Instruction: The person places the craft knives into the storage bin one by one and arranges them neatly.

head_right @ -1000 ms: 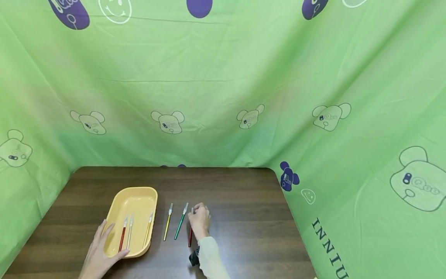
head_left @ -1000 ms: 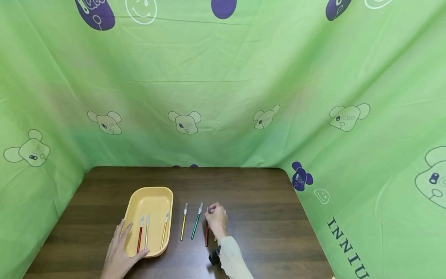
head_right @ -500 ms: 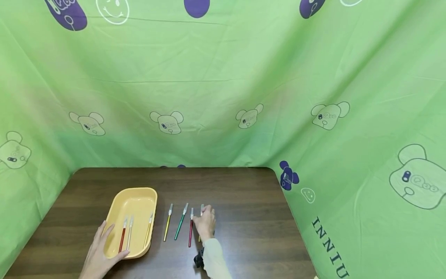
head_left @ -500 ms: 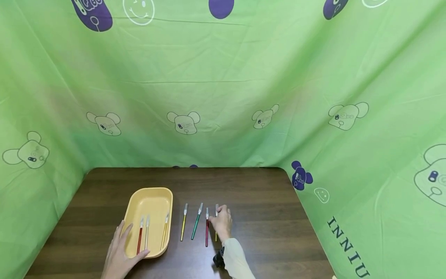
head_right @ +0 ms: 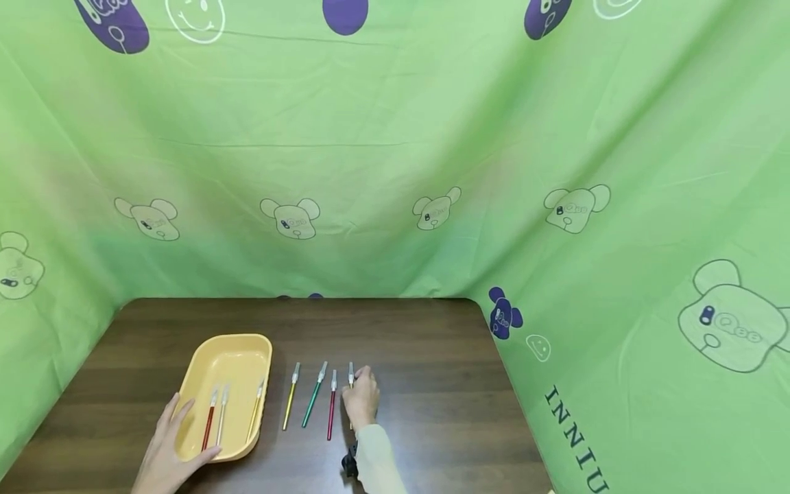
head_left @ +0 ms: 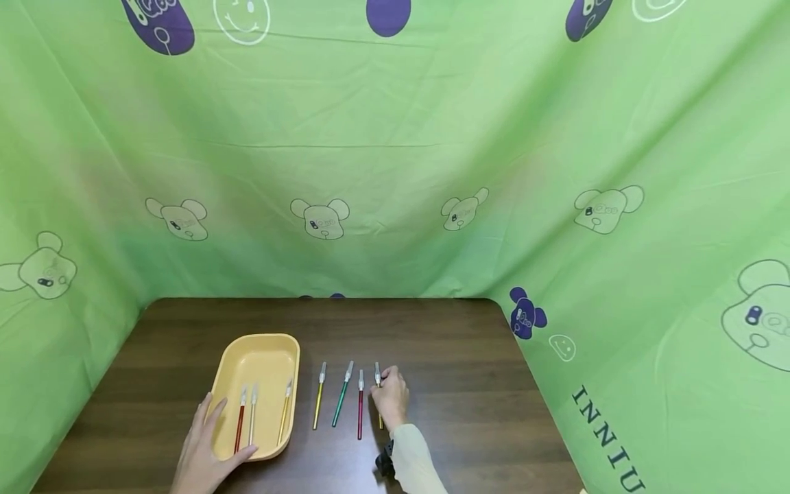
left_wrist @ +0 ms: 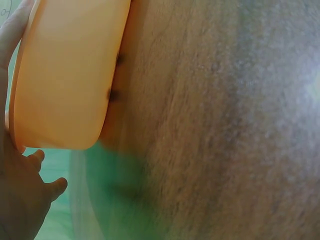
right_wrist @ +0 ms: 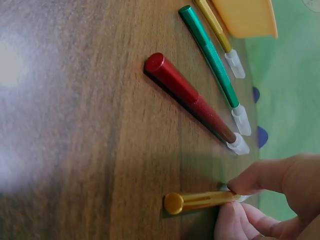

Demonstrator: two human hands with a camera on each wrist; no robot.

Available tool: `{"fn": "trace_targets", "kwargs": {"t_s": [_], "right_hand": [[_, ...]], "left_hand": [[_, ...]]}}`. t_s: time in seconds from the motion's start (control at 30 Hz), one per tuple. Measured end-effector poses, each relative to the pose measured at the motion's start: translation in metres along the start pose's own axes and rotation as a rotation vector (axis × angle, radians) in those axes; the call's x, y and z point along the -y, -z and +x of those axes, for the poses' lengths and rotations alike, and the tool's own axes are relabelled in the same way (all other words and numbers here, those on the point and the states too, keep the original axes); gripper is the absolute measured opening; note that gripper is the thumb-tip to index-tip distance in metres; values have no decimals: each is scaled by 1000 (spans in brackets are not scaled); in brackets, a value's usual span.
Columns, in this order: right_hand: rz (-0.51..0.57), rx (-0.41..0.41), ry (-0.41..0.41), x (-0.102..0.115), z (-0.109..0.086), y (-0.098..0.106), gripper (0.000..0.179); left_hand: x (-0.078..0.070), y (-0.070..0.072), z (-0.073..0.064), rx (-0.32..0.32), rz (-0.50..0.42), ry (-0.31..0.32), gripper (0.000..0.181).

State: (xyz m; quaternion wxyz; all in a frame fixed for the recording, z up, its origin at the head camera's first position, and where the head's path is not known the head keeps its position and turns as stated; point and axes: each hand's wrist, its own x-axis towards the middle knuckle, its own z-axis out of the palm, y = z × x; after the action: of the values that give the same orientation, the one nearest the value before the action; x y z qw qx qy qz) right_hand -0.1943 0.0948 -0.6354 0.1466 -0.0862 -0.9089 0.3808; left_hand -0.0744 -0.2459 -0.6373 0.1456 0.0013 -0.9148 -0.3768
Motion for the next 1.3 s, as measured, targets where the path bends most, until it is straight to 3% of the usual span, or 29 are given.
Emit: {"fn": "trace_targets", "kwargs": {"t_s": [0.13,0.2,0.43,0.73,1.07,1.3], "right_hand": [[12,27,7,1,1,3,31],[34,68,-27,5,3,8,30],[-21,138,-78,6,8,13,27],[32,145,-119,-1,11,14,22],[61,122,-230,5,17,22,13],[180,172,-275,1,20,24,11]], "left_hand": [[1,0,-1,-3,-2,10,103],[1,1,0,-1,-10,19,103],[-1,2,0,15,-13,40,103],[0,1,0,10,-31,25,103],[-2,0,2,9,-36,26,102],[0,-1,1,-6,-42,11,101]]}}
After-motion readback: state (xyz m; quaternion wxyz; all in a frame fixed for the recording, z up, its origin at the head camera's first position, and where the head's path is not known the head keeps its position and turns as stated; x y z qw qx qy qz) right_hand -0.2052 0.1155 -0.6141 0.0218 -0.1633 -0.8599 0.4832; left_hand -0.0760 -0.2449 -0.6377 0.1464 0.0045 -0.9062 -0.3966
